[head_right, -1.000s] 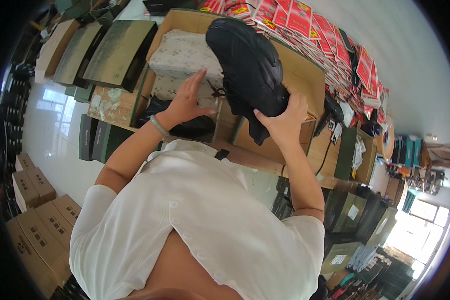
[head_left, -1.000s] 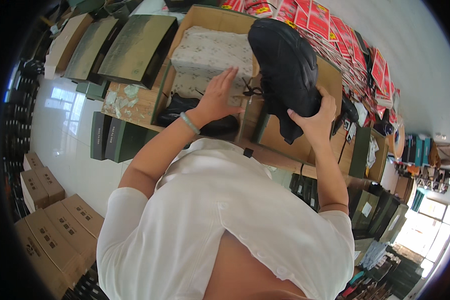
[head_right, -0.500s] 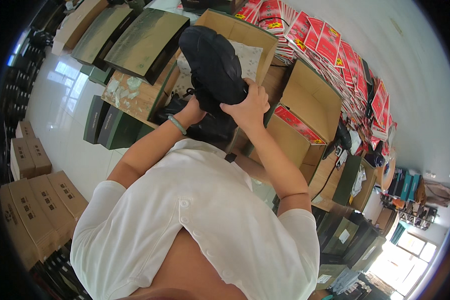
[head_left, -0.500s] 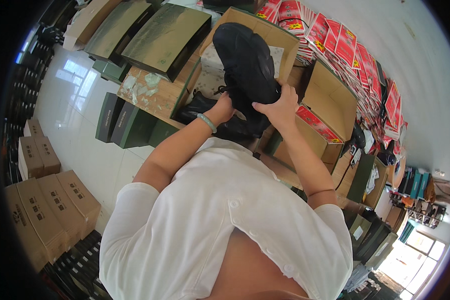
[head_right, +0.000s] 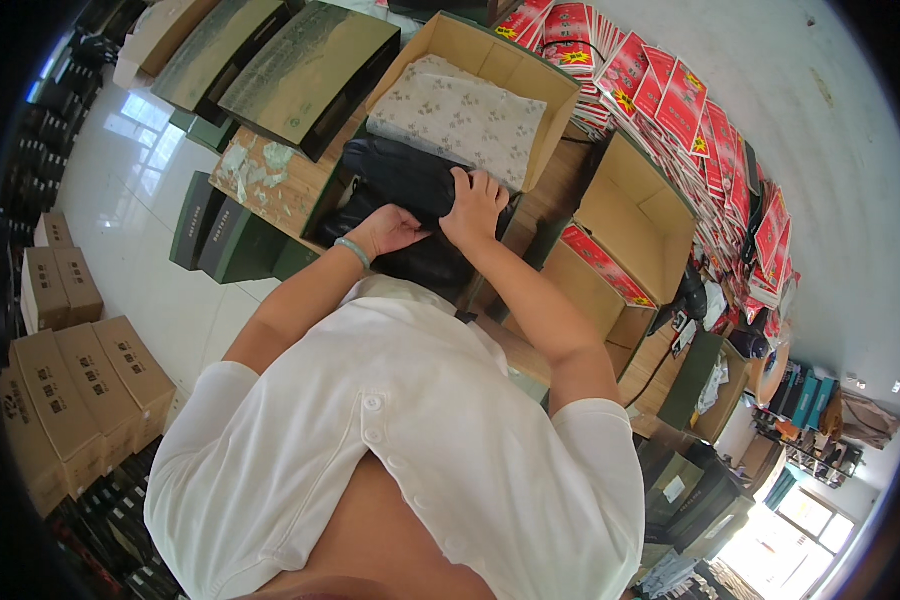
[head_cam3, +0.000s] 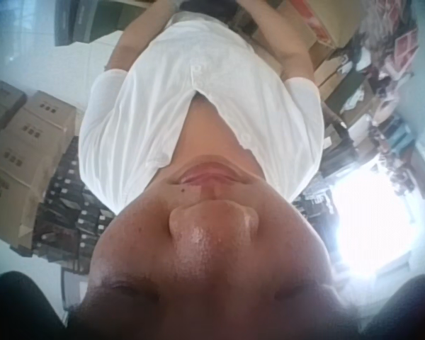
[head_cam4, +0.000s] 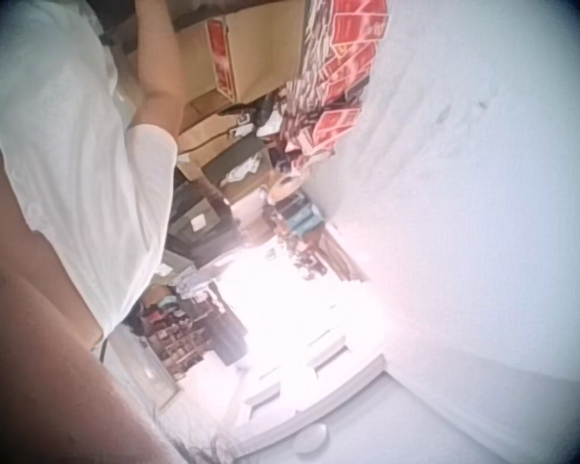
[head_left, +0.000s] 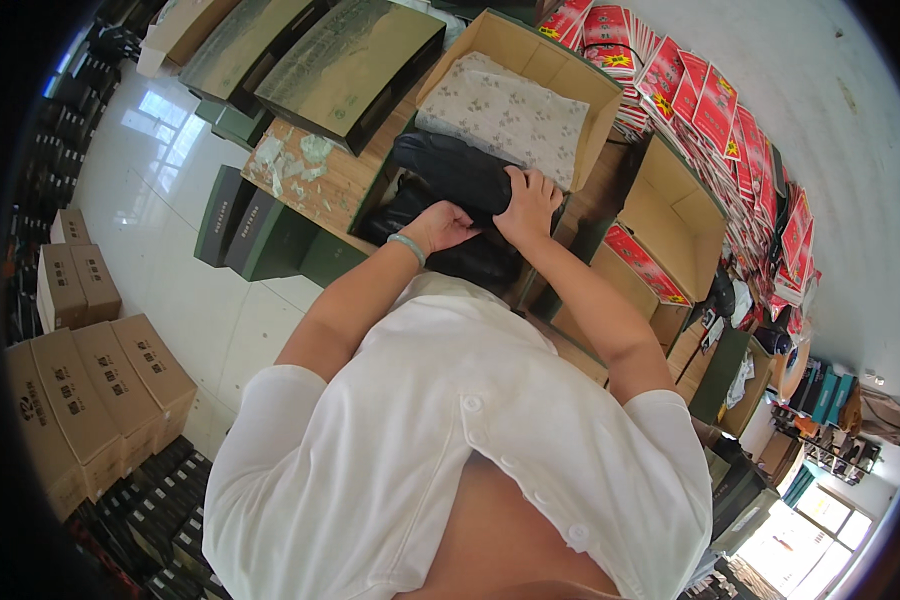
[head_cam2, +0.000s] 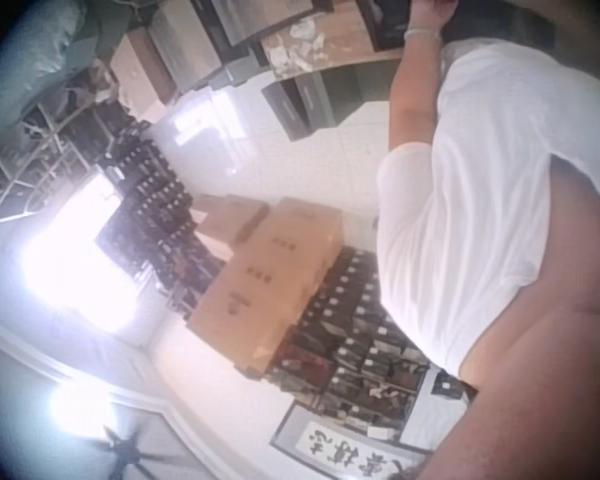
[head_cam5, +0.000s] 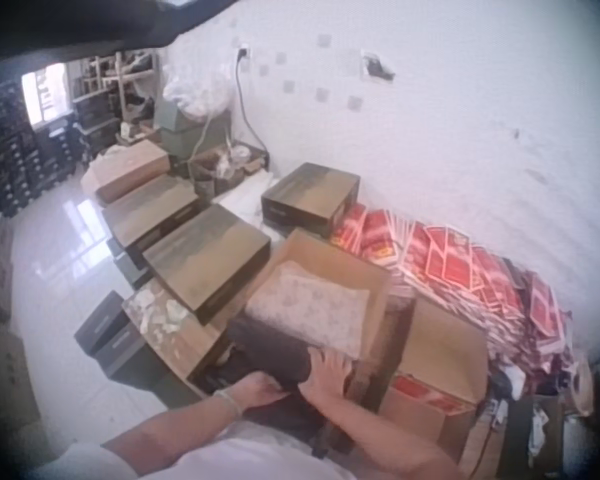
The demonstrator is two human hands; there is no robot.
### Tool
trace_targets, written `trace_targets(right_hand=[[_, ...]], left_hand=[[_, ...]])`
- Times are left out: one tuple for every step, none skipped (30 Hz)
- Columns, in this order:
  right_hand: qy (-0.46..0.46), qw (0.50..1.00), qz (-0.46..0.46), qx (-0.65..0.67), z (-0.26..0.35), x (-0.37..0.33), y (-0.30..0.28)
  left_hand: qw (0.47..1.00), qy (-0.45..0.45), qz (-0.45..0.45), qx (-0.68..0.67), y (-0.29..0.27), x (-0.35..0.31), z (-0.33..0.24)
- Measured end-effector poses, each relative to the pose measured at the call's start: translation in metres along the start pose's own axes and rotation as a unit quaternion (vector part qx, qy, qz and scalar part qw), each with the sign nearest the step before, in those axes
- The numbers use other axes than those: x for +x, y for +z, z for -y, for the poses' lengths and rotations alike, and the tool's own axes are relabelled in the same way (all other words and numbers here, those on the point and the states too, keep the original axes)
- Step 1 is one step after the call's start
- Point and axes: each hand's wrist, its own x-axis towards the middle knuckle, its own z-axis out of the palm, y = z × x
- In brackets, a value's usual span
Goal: The person places a black shoe into a green shoebox, adds tissue paper and a red card, closes the box, and uses a hairdryer to heat a label before peeling and reapplying it. The person then stacks the box with others and opens another box to repeat the process.
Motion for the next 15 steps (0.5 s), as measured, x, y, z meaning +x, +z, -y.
trace_targets(right_hand=[[0.004, 1.000, 0.000, 0.001, -0.001, 0.000, 0.003], [0.006, 1.000, 0.006, 0.002, -0.002, 0.001, 0.006], [0.008, 1.000, 0.011, 0.002, -0.003, 0.002, 0.009], [0.010, 1.000, 0.017, 0.002, -0.004, 0.002, 0.011], [0.007, 1.000, 0.015, 0.002, -0.006, 0.002, 0.012], [0.004, 1.000, 0.013, 0.002, -0.007, 0.003, 0.014], [-0.002, 1.000, 0.012, 0.002, -0.005, 0.004, 0.013], [-0.011, 1.000, 0.018, 0.002, -0.004, 0.005, 0.012], [-0.020, 1.000, 0.024, 0.003, -0.003, 0.007, 0.011], [-0.018, 0.999, 0.027, 0.002, -0.005, 0.006, 0.010], [-0.015, 1.000, 0.026, -0.008, -0.009, 0.004, 0.013], [-0.018, 0.999, 0.026, -0.017, -0.010, 0.004, 0.015], [-0.026, 0.999, 0.026, -0.026, -0.009, 0.004, 0.018], [-0.035, 0.998, 0.039, -0.035, -0.010, 0.006, 0.022], [-0.043, 0.997, 0.051, -0.043, -0.011, 0.007, 0.029]], left_hand=[[1.000, -0.012, -0.007, -0.002, 0.003, -0.001, -0.004], [1.000, -0.024, -0.013, -0.003, 0.005, -0.003, -0.007], [0.999, -0.036, -0.020, -0.004, 0.008, -0.004, -0.011], [0.999, -0.033, -0.030, 0.001, 0.014, -0.006, -0.013], [0.999, -0.030, -0.041, 0.006, 0.019, -0.009, -0.013], [0.998, -0.027, -0.052, 0.010, 0.024, -0.011, -0.014], [0.997, -0.029, -0.074, 0.012, 0.019, -0.009, -0.013], [0.995, -0.031, -0.097, 0.013, 0.012, -0.009, -0.013], [0.992, -0.032, -0.119, 0.013, 0.005, -0.009, -0.012], [0.987, -0.001, -0.130, 0.094, 0.017, -0.024, -0.013], [0.974, 0.027, -0.139, 0.177, 0.044, -0.056, -0.014], [0.954, 0.061, -0.148, 0.254, 0.058, -0.077, -0.013], [0.868, 0.178, -0.196, 0.421, 0.046, -0.079, -0.009], [0.737, 0.288, -0.233, 0.565, 0.031, -0.077, -0.006], [0.569, 0.382, -0.259, 0.681, 0.016, -0.074, -0.003]])
